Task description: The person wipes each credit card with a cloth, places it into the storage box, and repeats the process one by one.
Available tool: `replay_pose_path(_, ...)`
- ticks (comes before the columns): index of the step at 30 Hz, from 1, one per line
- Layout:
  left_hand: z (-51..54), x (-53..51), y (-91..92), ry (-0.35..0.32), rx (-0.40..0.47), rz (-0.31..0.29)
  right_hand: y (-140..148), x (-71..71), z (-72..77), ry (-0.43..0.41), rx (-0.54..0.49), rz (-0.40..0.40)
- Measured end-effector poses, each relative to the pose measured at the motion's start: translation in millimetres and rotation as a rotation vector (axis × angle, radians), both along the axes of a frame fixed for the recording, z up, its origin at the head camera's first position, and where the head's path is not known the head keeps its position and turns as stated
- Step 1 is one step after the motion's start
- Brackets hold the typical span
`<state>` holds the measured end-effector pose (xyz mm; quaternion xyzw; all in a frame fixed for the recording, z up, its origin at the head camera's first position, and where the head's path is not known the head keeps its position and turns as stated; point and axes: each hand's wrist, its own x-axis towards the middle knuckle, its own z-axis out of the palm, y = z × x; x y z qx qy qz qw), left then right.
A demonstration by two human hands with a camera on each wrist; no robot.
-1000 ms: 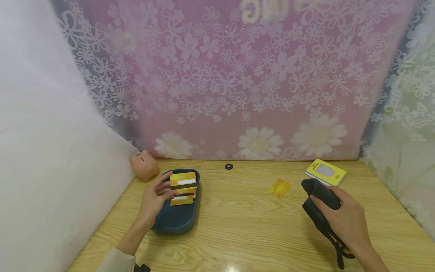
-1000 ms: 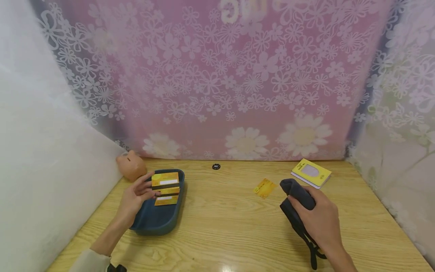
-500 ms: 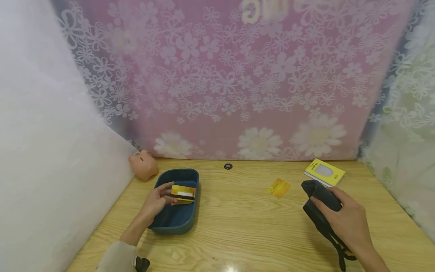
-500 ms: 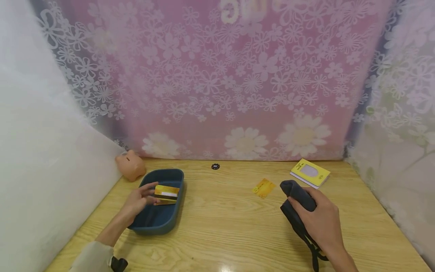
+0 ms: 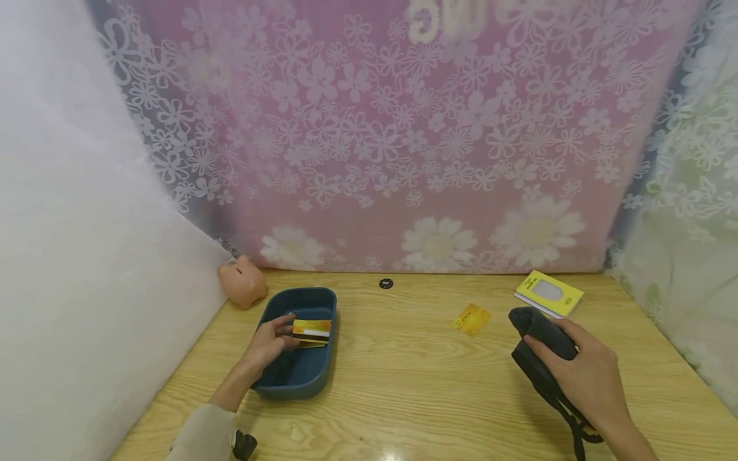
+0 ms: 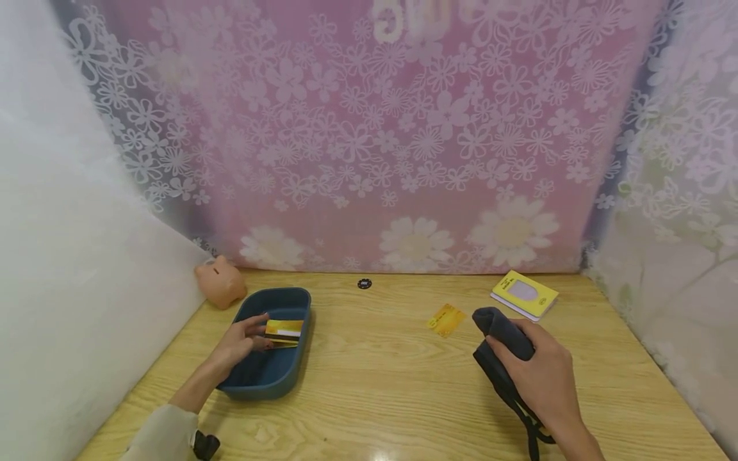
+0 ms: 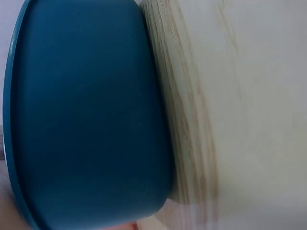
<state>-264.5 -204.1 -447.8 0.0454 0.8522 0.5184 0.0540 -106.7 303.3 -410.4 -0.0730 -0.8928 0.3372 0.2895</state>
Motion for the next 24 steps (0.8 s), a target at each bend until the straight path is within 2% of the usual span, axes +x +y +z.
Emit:
replay_pose_path(4, 1.7, 0.7, -0.9, 0.006, -0.043, 0.025, 0.1, 0.7, 0.0, -0.001, 0.002, -0.003)
replay_pose_path(14, 2.1, 3.1, -2.1, 0.027, -0.052, 0.006, 0.8, 1.7, 0.4, 0.010, 0.008, 0.008)
replay_pose_path(24, 4.3, 4.4, -0.7, 0.018, -0.040, -0.009, 2.7, 1.4, -1.4, 0.023, 0.019, 0.011)
